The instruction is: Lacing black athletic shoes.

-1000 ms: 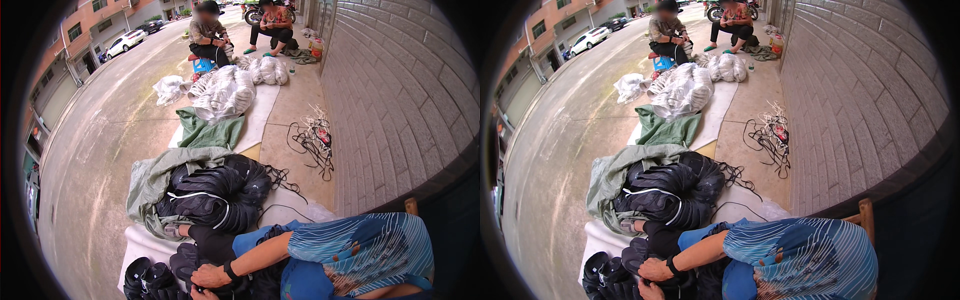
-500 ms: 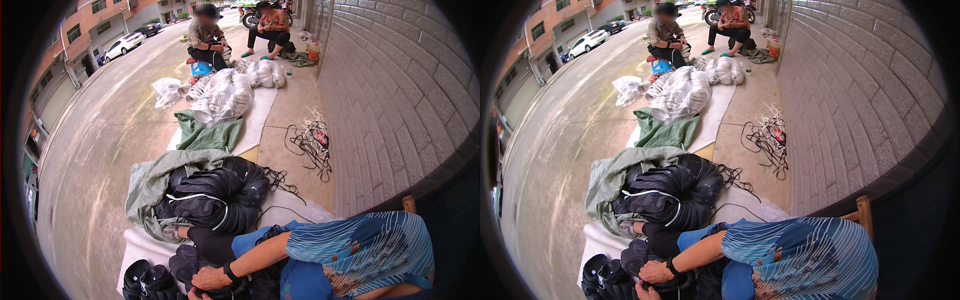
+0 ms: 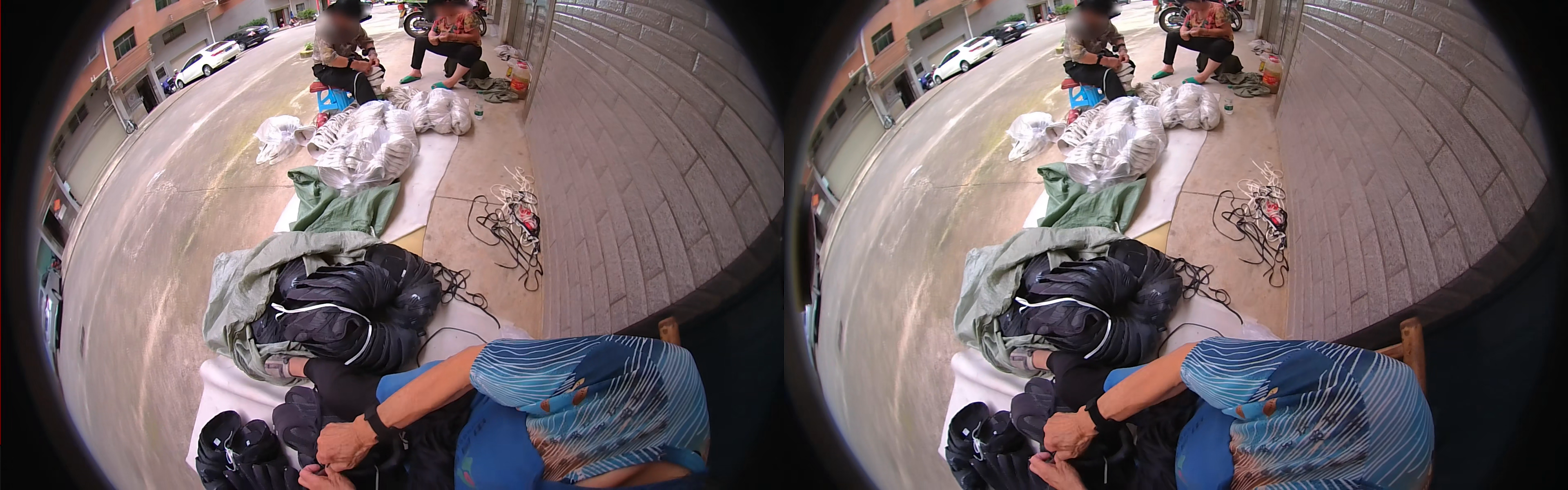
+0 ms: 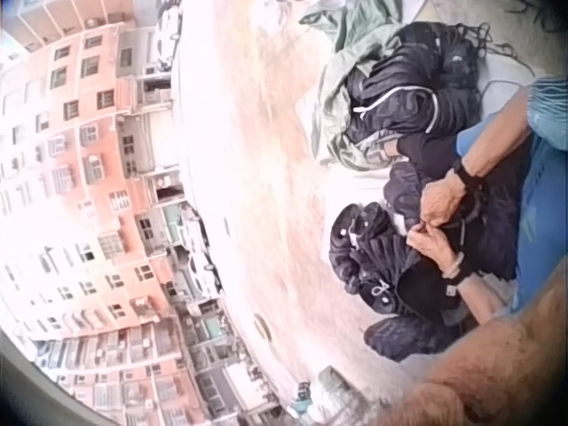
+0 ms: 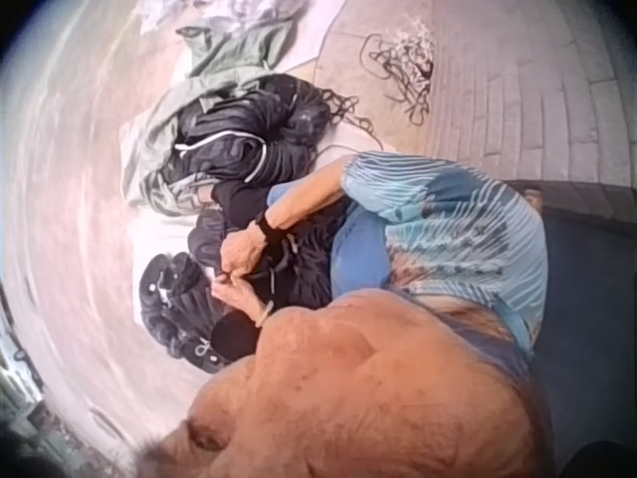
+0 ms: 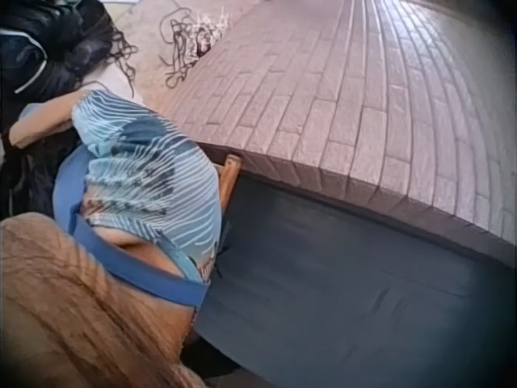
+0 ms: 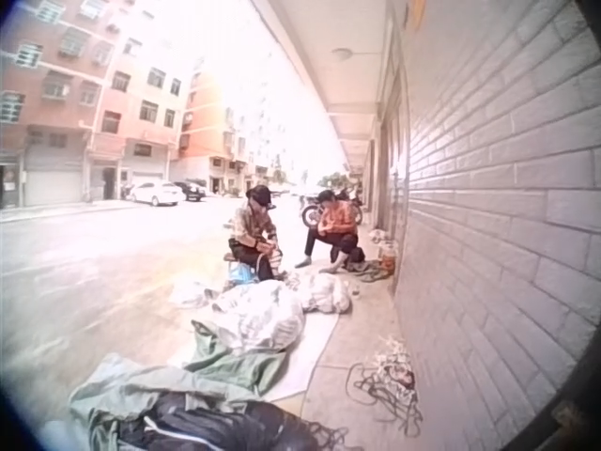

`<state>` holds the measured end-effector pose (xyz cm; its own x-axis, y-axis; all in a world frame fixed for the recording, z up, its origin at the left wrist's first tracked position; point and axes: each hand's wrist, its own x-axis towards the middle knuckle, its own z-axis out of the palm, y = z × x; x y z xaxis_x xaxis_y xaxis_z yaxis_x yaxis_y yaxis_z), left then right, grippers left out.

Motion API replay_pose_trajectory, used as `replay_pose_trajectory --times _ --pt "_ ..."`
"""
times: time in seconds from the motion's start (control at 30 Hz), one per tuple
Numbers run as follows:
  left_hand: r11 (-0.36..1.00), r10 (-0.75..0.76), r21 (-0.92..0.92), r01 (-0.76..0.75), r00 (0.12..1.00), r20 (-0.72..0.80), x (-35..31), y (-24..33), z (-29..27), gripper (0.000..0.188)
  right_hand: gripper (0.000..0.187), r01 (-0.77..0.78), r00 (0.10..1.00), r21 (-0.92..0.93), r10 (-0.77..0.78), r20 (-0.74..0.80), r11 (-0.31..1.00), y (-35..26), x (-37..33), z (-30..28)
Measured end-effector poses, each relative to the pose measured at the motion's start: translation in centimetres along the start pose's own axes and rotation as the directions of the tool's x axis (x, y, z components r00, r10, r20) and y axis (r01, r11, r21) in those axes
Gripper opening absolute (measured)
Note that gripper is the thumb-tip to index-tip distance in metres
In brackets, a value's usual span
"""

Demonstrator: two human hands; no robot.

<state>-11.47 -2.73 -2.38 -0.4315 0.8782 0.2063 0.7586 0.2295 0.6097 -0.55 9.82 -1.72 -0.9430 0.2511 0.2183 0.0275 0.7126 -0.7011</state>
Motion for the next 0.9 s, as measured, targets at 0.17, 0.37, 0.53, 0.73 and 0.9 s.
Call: replay_pose_trajectory --times 0.17,0.37,0.53,0.73,0.9 --pt "0.983 -0.184 0.013 0.183 0.981 0.061 -2.0 2.5 0.8 0.044 0.028 0.134 0.991 0.200 -0.127 -0.051 0.971 -1.1 -2.2 -4.2" --pt "0.940 -0.329 -0.027 0.339 0.927 0.180 -2.7 3.4 2.1 0.060 0.015 0.142 0.940 0.121 -0.095 -0.327 0.982 1.4 2.5 -3.6" --pt "0.962 -0.267 -0.027 0.272 0.956 0.122 -3.1 2.0 3.3 0.059 0.027 -0.088 0.963 0.612 0.224 -0.150 0.786 0.7 4.0 -1.0" --pt "0.918 -0.316 0.300 0.261 0.936 0.153 -3.0 2.3 3.5 0.053 0.031 -0.467 0.882 0.572 0.312 0.352 0.675 -2.0 -0.1 -9.3" --pt "0.932 -0.290 0.238 0.273 0.956 0.040 -4.1 1.1 4.1 0.056 0.031 -0.462 0.817 0.737 0.559 0.138 0.493 -2.5 -10.3 -23.6"
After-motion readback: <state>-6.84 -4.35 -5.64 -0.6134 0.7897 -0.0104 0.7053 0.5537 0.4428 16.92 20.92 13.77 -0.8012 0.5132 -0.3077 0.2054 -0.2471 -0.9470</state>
